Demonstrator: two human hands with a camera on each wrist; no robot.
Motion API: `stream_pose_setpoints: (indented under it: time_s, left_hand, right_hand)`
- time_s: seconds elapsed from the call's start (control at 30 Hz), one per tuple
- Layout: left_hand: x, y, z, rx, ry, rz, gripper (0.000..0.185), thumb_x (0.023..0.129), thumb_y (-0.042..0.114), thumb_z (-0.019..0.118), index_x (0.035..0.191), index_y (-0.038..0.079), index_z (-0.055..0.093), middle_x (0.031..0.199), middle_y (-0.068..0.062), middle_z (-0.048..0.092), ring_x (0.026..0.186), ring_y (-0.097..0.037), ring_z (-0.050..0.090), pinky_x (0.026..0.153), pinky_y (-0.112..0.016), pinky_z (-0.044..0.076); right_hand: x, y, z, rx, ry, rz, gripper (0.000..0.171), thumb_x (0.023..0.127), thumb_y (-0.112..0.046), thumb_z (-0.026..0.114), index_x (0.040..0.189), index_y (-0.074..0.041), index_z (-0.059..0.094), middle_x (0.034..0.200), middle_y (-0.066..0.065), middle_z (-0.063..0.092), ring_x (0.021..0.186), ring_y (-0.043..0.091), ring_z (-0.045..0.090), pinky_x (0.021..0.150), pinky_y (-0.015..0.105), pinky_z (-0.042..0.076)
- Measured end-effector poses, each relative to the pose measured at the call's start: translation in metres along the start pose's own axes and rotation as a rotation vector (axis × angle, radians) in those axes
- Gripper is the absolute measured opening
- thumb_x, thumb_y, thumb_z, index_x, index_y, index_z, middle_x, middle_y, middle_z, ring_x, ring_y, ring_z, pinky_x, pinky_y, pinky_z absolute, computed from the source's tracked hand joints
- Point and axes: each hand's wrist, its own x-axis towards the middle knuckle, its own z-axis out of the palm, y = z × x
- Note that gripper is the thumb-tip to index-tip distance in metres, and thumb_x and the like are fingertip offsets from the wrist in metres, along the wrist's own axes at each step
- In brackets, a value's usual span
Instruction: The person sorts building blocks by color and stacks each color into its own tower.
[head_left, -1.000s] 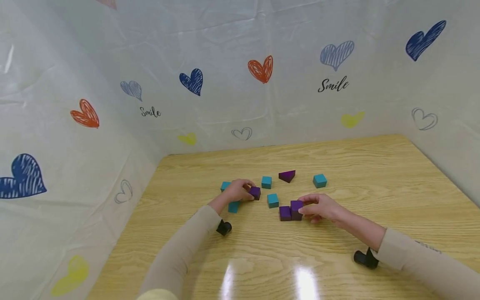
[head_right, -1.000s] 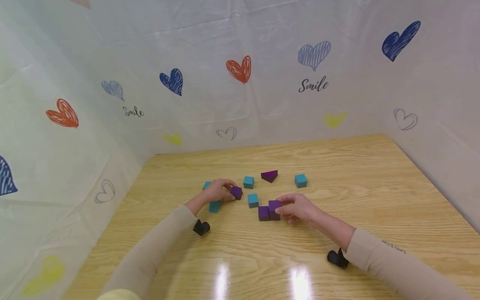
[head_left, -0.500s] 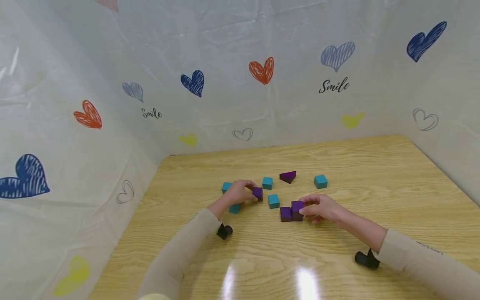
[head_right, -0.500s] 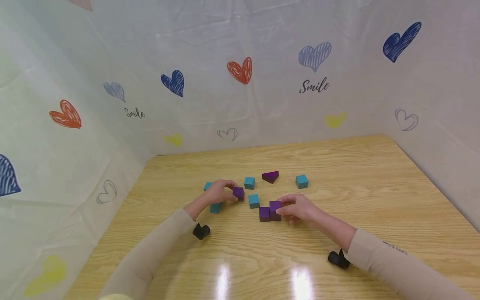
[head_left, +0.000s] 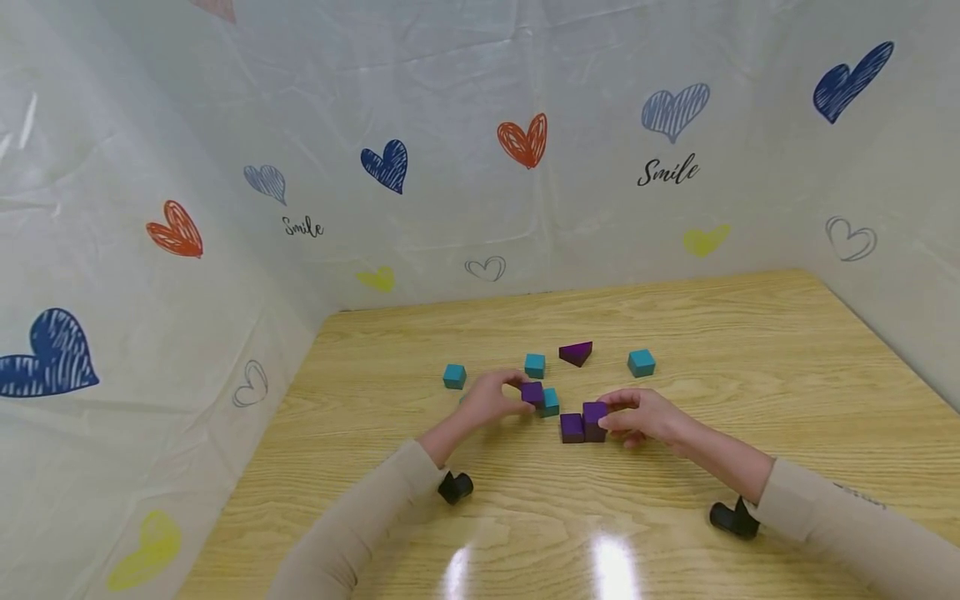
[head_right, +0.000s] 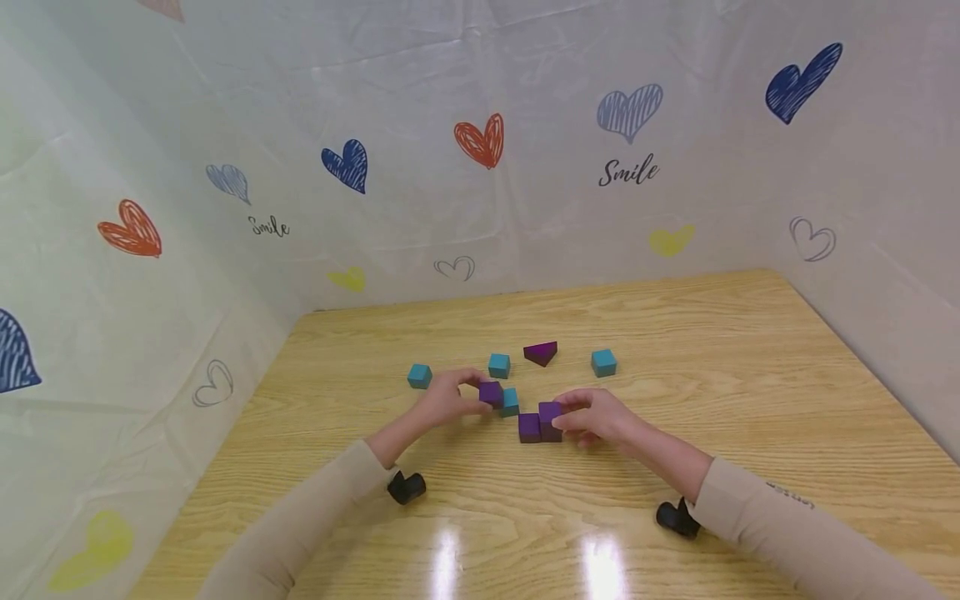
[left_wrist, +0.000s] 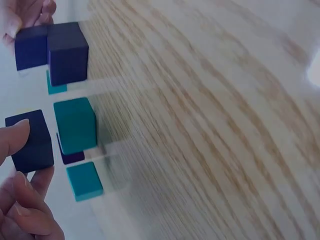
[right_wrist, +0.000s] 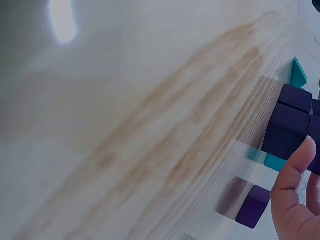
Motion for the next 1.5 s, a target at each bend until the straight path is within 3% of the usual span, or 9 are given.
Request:
stream_pose_setpoints:
  time_s: [0.57,0.87,1.23,1.5]
  left_hand:
    - [-0.008,0.019,0.024,-0.052,-0.041,0.013,0.038,0.076,0.023,0.075,0.111,0.014,0.063,0.109,-0.003,0.063,0.107,-0.02,0.055,0.093,-0.038,0.041]
    - [-0.007,0.022,0.035,-0.073,-0.049,0.011,0.035,0.074,0.025,0.077,0.107,0.017,0.065,0.103,0.002,0.063,0.099,-0.014,0.055,0.088,-0.033,0.043]
    - [-0.01,0.027,0.037,-0.043,-0.041,0.041,0.035,0.075,0.026,0.076,0.107,0.015,0.066,0.1,0.002,0.065,0.097,-0.015,0.057,0.083,-0.026,0.044]
    - [-0.012,0.028,0.04,-0.028,-0.031,0.019,0.034,0.075,0.025,0.076,0.106,0.016,0.066,0.099,0.005,0.065,0.097,-0.014,0.057,0.084,-0.026,0.044]
  right_hand:
    - [-0.001,-0.001,0.0,-0.001,-0.009,-0.011,0.058,0.083,-0.021,0.068,0.128,0.008,0.045,0.119,0.021,0.05,0.08,0.017,0.061,0.062,0.03,0.052]
    - [-0.001,-0.001,0.0,0.009,-0.001,-0.006,0.056,0.083,-0.02,0.068,0.126,0.009,0.046,0.114,0.017,0.053,0.078,0.016,0.061,0.061,0.029,0.052]
    - [0.0,-0.001,-0.001,0.016,-0.012,-0.019,0.058,0.083,-0.02,0.068,0.127,0.01,0.044,0.116,0.018,0.053,0.079,0.018,0.062,0.061,0.028,0.052]
    - [0.0,-0.002,0.0,0.003,-0.017,-0.013,0.059,0.081,-0.021,0.069,0.127,0.009,0.045,0.113,0.017,0.054,0.08,0.017,0.061,0.063,0.029,0.052]
